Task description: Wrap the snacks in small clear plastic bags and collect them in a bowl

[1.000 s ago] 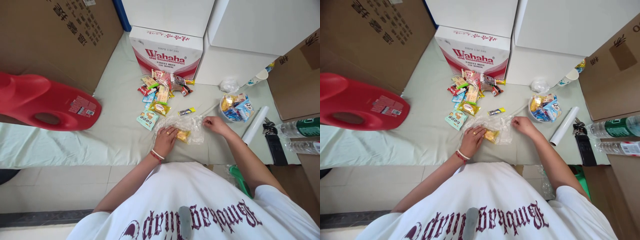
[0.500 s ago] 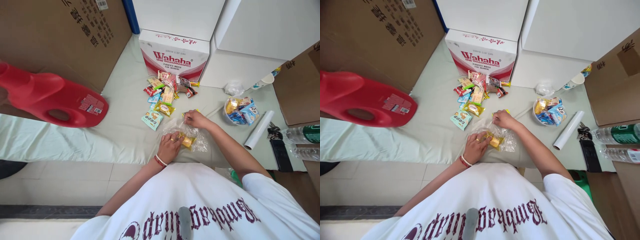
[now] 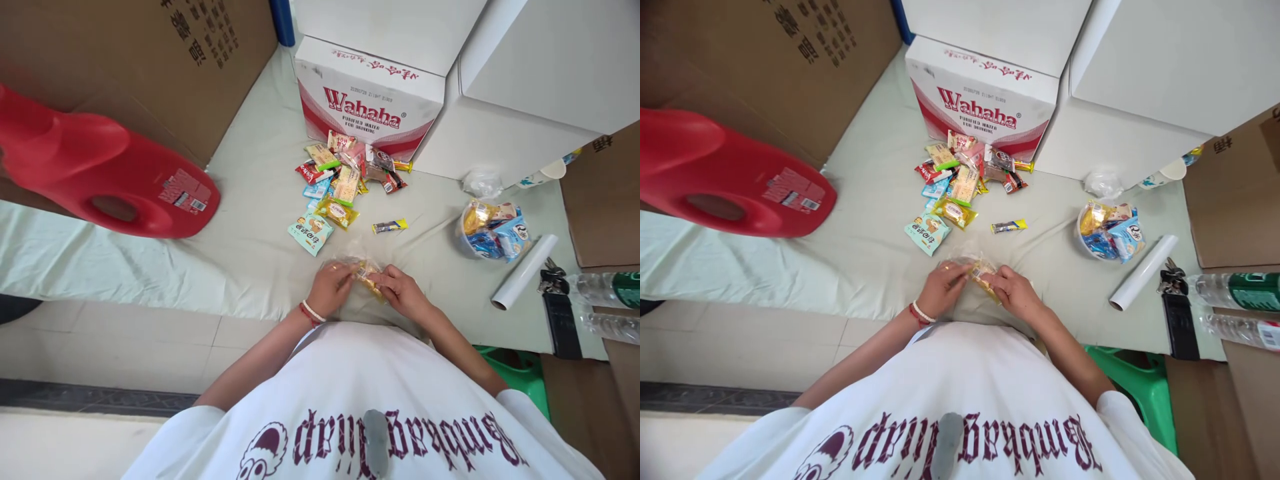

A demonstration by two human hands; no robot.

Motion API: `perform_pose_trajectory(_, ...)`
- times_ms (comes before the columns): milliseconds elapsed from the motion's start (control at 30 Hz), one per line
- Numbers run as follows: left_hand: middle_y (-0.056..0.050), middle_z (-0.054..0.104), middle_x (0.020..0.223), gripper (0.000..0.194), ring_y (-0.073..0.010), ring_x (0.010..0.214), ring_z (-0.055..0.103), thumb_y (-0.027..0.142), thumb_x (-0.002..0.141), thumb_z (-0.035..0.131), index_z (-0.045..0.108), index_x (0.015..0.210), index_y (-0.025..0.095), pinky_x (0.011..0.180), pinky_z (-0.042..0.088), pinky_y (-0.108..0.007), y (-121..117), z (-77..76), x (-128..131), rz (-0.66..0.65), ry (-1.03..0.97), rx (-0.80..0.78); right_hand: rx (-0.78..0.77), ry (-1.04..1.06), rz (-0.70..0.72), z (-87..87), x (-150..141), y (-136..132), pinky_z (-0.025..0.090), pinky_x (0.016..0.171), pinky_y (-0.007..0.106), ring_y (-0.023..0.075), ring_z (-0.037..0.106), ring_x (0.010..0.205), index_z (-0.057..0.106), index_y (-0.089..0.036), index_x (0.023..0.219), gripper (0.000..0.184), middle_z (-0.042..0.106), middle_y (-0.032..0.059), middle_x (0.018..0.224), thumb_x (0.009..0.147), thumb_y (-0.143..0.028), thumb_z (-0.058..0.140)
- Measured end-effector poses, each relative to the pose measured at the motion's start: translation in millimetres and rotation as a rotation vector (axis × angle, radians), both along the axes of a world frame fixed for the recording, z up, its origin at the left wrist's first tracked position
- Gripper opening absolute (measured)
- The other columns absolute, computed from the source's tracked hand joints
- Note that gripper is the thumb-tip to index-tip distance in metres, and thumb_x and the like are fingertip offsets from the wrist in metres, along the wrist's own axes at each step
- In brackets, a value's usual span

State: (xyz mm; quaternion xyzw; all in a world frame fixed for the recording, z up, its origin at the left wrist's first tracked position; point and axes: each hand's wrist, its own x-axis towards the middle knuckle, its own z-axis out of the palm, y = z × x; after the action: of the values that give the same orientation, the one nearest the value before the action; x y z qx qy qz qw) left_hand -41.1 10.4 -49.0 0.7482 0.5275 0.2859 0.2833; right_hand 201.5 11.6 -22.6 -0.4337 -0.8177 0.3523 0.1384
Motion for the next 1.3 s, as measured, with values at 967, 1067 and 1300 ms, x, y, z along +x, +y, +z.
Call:
perform_pose_trajectory(967, -0.015, 0.055, 0.139, 0.032, -0.0307, 0.133, 0.047, 0.043, 0.091, 0.054, 0.068, 0.104, 0.019, 0.114, 0.039, -0.053, 68, 15.9, -44, -0.039, -0.096, -0.149, -0.042, -0.015, -0.024, -3.0, -1, -6, 0.045, 0.074, 0.03, 0.0183, 0.053, 0.081, 0.069, -0.034, 0.132, 0.04, 0.051, 0.0046, 0.093, 0.103, -0.025, 0.043)
perform_pose_trajectory(1067, -0.013, 0.051, 0.146, 0.03, -0.0387, 0.141, 0.036, 0.042, 0.076, 0.075, 0.07, 0.094, 0.02, 0.115, 0.033, -0.058, 62, 22.1, -28, -0.014, 0.193, -0.176, -0.026, 0.005, -0.009, 4.0, -1, -8, 0.047, 0.076, 0.031, 0.0188, 0.053, 0.084, 0.069, -0.032, 0.133, 0.037, 0.052, 0.0054, 0.096, 0.103, -0.029, 0.047)
perform_pose_trajectory(1300, 0.002, 0.056, 0.069, 0.017, -0.0145, 0.067, 0.052, 0.032, 0.081, 0.066, 0.059, 0.073, 0.019, 0.066, 0.044, -0.028, 44, 56.5, -7, -0.061, -0.061, -0.313, 0.043, 0.09, -0.009, 2.5, -5, -9, 0.05, 0.084, 0.038, 0.0225, 0.054, 0.092, 0.072, -0.029, 0.128, 0.032, 0.054, 0.0075, 0.097, 0.1, -0.034, 0.057)
